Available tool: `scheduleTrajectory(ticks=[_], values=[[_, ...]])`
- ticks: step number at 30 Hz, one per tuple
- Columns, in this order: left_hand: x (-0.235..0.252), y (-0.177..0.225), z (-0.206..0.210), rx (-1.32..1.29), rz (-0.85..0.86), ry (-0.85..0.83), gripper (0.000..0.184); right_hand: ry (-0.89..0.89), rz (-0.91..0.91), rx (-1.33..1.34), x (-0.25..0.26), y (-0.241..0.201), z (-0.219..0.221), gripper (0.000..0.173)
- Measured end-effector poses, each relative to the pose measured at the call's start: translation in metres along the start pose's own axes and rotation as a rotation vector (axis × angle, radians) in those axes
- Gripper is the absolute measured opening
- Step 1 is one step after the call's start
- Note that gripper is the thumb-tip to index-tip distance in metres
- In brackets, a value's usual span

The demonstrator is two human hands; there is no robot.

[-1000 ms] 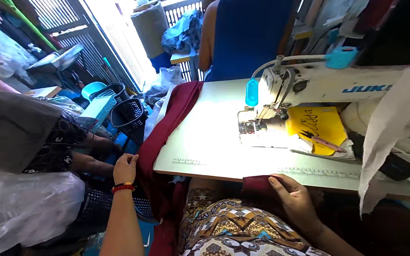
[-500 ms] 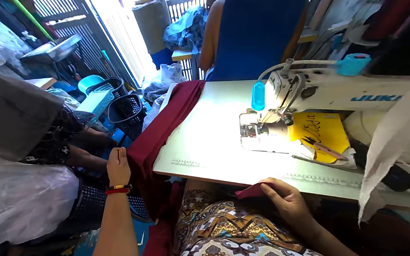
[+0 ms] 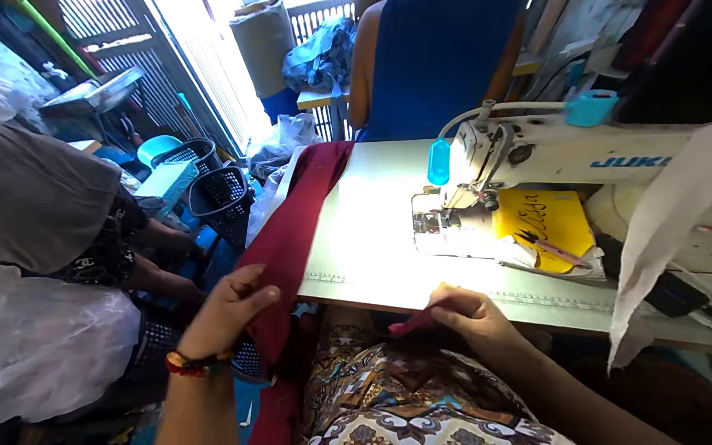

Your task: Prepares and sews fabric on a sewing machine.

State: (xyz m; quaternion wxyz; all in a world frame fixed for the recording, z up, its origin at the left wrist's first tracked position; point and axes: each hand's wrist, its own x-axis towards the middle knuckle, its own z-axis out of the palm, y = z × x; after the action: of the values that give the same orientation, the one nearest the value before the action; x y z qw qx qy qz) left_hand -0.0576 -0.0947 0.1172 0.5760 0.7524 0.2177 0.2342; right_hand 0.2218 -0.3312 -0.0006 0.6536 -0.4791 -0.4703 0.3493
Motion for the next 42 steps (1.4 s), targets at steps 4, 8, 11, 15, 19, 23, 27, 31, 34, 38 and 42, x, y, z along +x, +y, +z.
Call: scheduleTrajectory(ticks=[4, 8, 11, 15, 19, 23, 27, 31, 34, 38, 42], values=[[0.008, -0.008, 0.084, -0.26, 0.16, -0.316, 0.063, -0.383, -0.271, -0.112, 0.017, 0.001, 0.029, 0.016], [0.017, -0.015, 0.134, -0.184, 0.171, -0.274, 0.067, -0.385, -0.273, -0.203, 0.012, -0.008, 0.035, 0.02], [0.025, -0.015, 0.143, 0.115, 0.316, -0.148, 0.061, -0.301, -0.185, -0.148, 0.004, -0.018, 0.025, 0.018], [0.038, 0.004, 0.154, -0.433, 0.163, -0.235, 0.065, -0.332, -0.263, -0.179, -0.016, -0.031, 0.022, 0.026], [0.068, 0.024, 0.154, -0.841, -0.013, -0.041, 0.033, -0.33, -0.3, -0.302, -0.04, -0.054, -0.007, 0.03], [0.096, 0.02, 0.133, -0.997, 0.052, 0.149, 0.025, -0.016, -0.163, -0.604, -0.079, -0.086, -0.079, 0.024], [0.101, 0.008, 0.121, -1.171, 0.08, 0.198, 0.024, 0.264, 0.252, -0.979, -0.129, -0.117, -0.135, 0.023], [0.097, 0.003, 0.133, -1.176, 0.141, -0.016, 0.024, 0.273, 0.636, -1.04, -0.154, -0.134, -0.153, 0.018], [0.1, -0.023, 0.143, -1.083, 0.057, -0.036, 0.035, 0.301, 0.75, -1.065, -0.163, -0.139, -0.156, 0.022], [0.093, -0.065, 0.149, -0.878, -0.367, 0.262, 0.042, 0.472, 0.781, -1.077, -0.182, -0.137, -0.17, 0.03], [0.053, -0.084, 0.162, -0.429, -0.328, 0.028, 0.054, 0.526, 0.37, -1.091, -0.184, -0.13, -0.173, 0.038]])
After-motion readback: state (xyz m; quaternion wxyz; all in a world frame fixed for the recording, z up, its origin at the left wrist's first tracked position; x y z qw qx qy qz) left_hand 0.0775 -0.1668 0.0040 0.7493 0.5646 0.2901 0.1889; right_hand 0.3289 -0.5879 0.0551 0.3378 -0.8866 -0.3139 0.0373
